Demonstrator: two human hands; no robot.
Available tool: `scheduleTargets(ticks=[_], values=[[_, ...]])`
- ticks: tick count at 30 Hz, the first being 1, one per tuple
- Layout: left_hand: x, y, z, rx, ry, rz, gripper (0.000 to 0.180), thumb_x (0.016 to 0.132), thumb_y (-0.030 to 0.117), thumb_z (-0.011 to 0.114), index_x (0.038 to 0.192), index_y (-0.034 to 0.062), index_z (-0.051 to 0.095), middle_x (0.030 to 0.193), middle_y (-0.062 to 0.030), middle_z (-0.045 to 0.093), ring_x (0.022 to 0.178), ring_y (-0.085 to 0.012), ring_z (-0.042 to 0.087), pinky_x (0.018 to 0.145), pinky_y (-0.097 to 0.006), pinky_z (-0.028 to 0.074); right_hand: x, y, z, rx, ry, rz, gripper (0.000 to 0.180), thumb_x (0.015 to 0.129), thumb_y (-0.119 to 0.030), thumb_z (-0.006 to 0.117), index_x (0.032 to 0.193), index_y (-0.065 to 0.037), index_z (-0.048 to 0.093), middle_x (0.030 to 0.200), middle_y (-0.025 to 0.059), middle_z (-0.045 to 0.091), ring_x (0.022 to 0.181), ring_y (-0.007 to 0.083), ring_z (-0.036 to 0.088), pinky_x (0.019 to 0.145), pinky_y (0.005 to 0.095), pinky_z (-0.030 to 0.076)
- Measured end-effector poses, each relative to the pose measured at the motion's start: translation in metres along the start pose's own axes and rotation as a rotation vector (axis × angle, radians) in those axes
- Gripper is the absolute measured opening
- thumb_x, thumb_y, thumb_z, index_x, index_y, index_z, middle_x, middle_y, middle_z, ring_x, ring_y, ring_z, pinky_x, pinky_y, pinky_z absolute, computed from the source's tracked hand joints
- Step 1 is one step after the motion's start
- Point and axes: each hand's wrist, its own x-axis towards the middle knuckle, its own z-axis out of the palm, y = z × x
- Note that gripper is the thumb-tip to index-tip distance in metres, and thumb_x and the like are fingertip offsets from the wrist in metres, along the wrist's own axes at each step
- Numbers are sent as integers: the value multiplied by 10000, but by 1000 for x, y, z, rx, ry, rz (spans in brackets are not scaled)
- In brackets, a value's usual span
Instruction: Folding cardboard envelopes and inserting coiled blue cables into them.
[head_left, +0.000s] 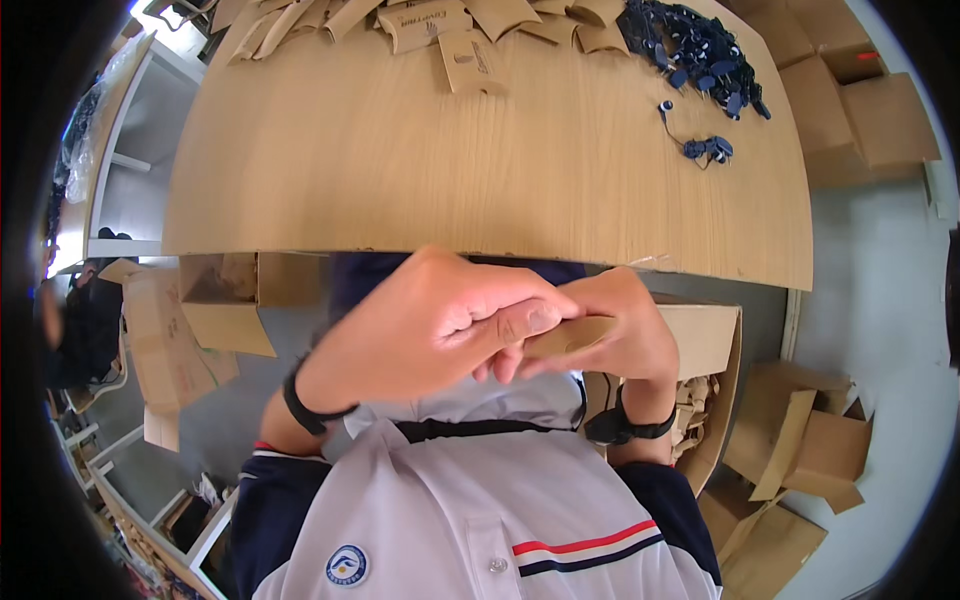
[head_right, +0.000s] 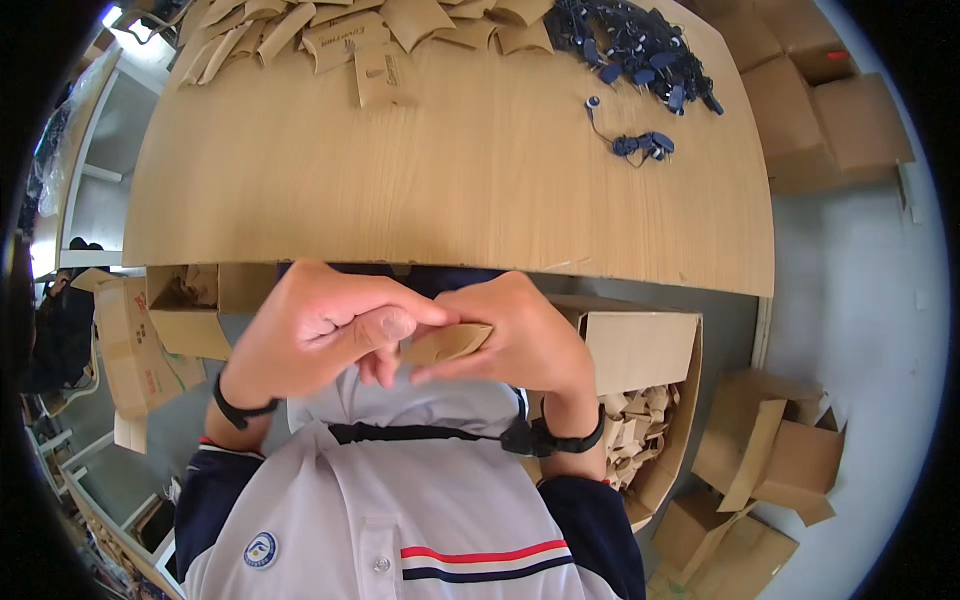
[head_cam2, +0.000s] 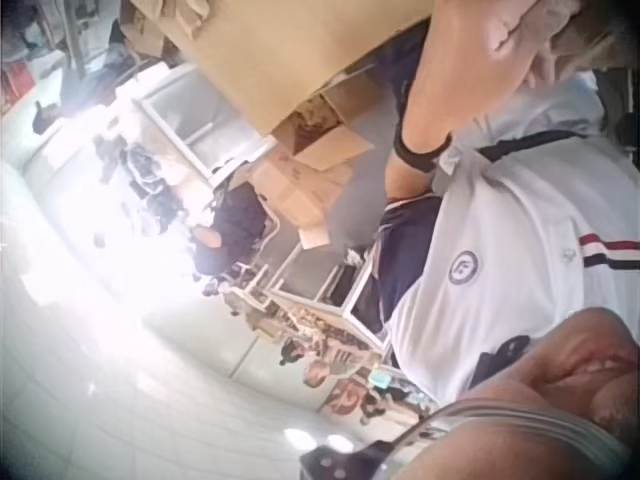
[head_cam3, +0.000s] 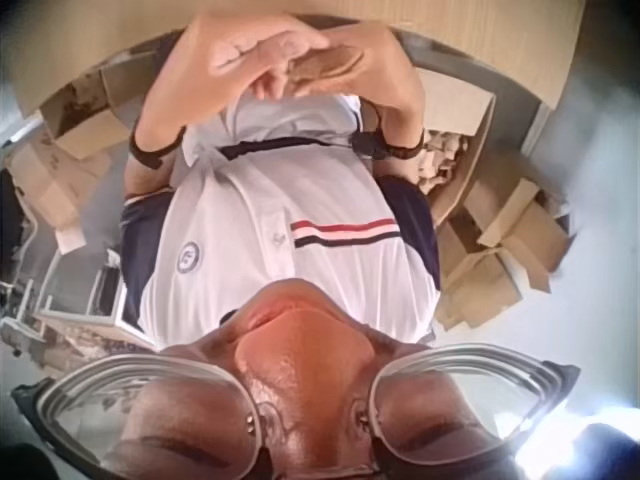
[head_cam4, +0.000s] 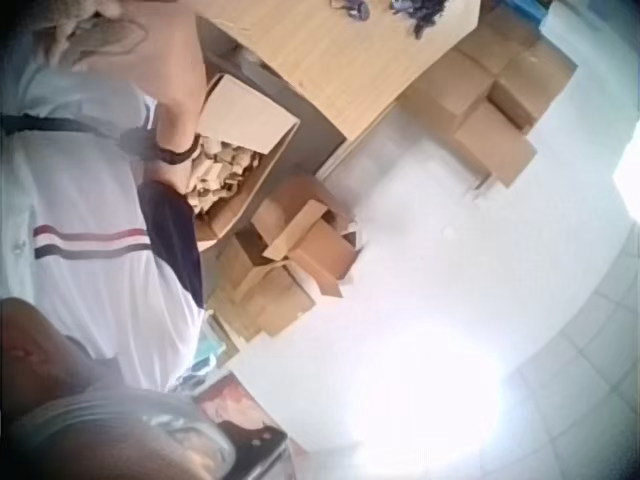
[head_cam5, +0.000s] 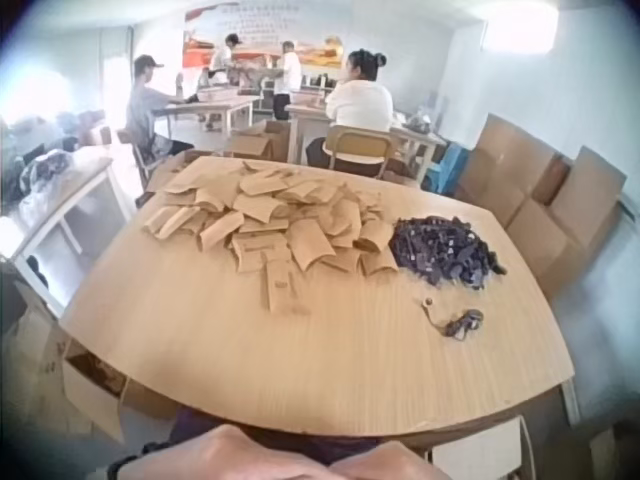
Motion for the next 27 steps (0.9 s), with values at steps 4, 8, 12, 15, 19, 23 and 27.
scheduleTargets(ticks=[4, 8, 12, 15, 19, 23, 27], values=[[28, 0, -17, 310, -299, 365, 204, 916, 162, 644, 1109, 99, 661, 727, -51, 654, 576, -159, 610, 534, -259, 454, 11, 8, 5, 449, -472, 322, 316, 627, -239, 904, 799, -43, 725, 632, 27, 666, 521, 106, 599, 462, 265, 428], [38, 0, -15, 388, -665, 406, 107, 909, 189, 647, 1002, 138, 660, 701, -48, 642, 550, -217, 590, 505, -298, 450, 14, 22, 24, 510, -756, -20, 351, 680, -317, 874, 770, -18, 712, 589, 37, 648, 510, 121, 600, 466, 259, 428], [22, -14, -12, 416, -594, 476, 305, 822, 270, 751, 1069, 120, 653, 813, -72, 676, 716, -257, 646, 604, -329, 505, 12, 5, 15, 593, -762, 57, 364, 691, -306, 872, 776, 0, 694, 614, 41, 655, 522, 95, 597, 471, 252, 431], [20, -10, -3, 117, -11, 767, 514, 697, 357, 845, 1077, 67, 656, 988, -123, 675, 920, -311, 641, 778, -382, 519, 3, -4, 20, 1171, -370, 48, 457, 693, -343, 877, 798, 22, 622, 735, 52, 636, 650, 110, 593, 505, 253, 417], [13, -4, 8, 782, -9, 856, 687, 664, 287, 869, 1211, 66, 518, 1175, -109, 657, 1063, -342, 635, 950, -450, 482, 11, 18, 68, 1499, -298, -186, 603, 678, -485, 857, 877, 14, 583, 818, 50, 593, 745, 125, 569, 603, 247, 438], [24, -10, 16, 585, 123, 1009, 499, 692, 223, 848, 1022, 115, 488, 1178, -147, 657, 1055, -322, 654, 1014, -487, 440, 8, -14, 31, 1204, -57, 6, 837, 578, -548, 892, 1091, 23, 557, 1032, 82, 599, 913, 174, 594, 778, 272, 478], [33, 4, 31, 1035, 278, 729, 1000, 622, 543, 839, 1356, -8, 441, 1341, -207, 545, 1227, -417, 520, 1035, -530, 390, -34, -24, -4, 705, 594, 164, 587, 797, -423, 773, 1110, -2, 510, 977, 149, 649, 867, 247, 661, 790, 329, 521]])
